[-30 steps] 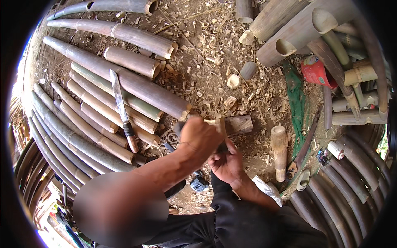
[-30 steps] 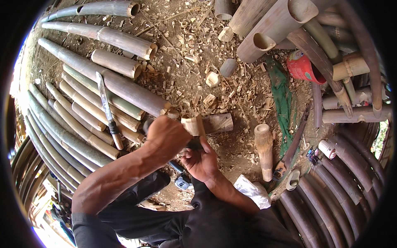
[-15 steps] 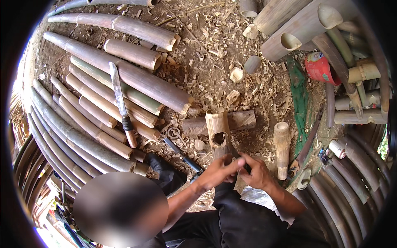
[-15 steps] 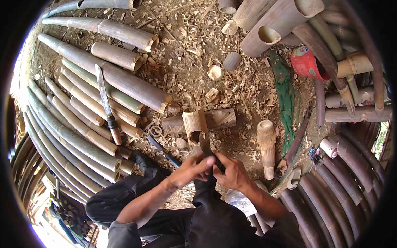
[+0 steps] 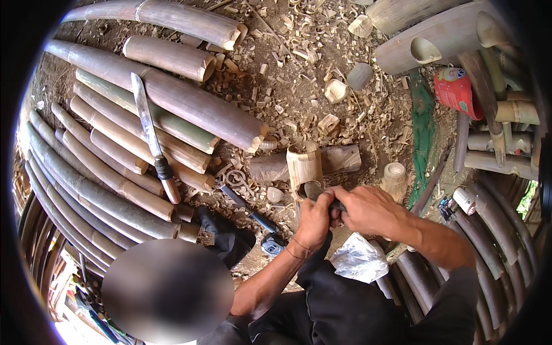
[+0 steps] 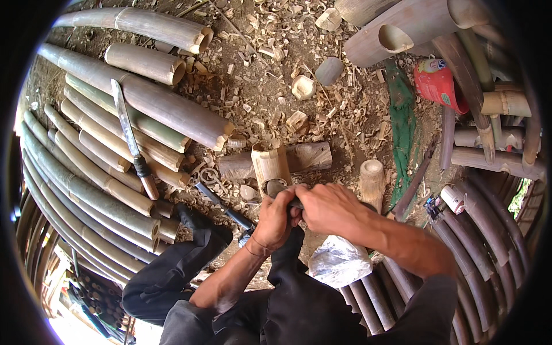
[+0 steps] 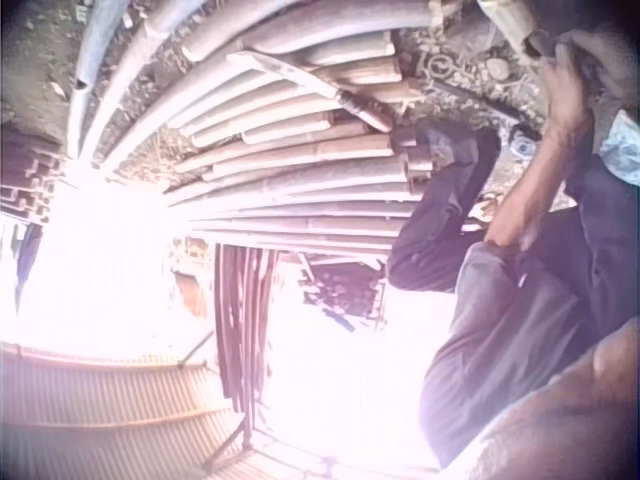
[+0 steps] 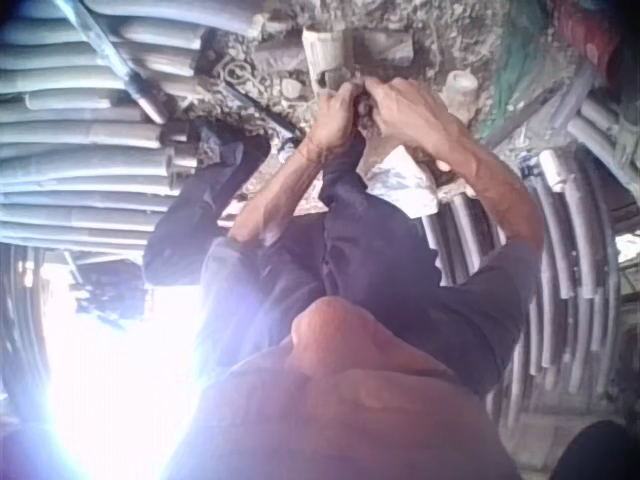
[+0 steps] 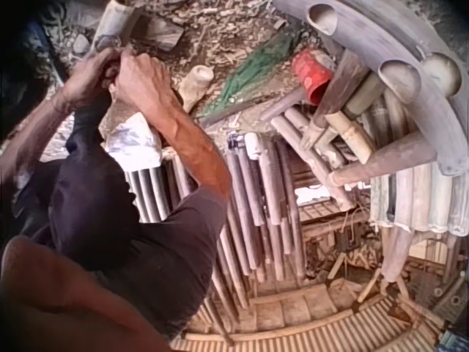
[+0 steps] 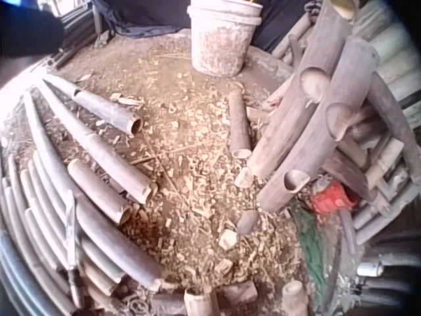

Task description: The person sits on the ground and uses a chisel and a wooden mallet to carve the inside of a short bamboo segment. They repeatedly strike the chisel to remove material, then use a broom to sweep away the debris before continuing to carve.

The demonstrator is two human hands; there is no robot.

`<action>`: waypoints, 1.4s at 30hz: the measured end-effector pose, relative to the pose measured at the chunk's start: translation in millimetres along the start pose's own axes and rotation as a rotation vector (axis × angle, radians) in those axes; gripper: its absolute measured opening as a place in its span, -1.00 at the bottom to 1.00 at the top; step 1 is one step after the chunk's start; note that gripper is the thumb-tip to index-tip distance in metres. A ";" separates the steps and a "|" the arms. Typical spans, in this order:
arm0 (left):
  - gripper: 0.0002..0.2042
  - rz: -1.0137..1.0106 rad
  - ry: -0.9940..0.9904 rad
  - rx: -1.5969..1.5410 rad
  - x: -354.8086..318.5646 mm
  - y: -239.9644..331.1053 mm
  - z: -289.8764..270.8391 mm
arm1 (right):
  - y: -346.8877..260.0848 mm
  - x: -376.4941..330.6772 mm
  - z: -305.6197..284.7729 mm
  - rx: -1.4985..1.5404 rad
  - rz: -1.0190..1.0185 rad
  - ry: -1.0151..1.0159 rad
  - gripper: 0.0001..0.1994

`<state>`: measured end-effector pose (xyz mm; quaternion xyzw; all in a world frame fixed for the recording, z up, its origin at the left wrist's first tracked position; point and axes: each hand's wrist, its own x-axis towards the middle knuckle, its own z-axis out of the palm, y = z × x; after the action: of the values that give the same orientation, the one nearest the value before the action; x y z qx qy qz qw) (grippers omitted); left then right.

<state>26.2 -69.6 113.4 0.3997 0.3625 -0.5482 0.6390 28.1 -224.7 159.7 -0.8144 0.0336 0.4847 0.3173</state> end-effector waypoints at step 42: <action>-0.73 0.005 -0.121 -0.392 -5.8 -1.8 -23.4 | -38.2 17.0 -19.6 -0.303 -0.119 -0.119 -0.81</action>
<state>23.1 -46.1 108.7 0.2349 0.4222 -0.4885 0.7266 66.0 -200.7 170.9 -0.8233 -0.1070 0.5121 0.2203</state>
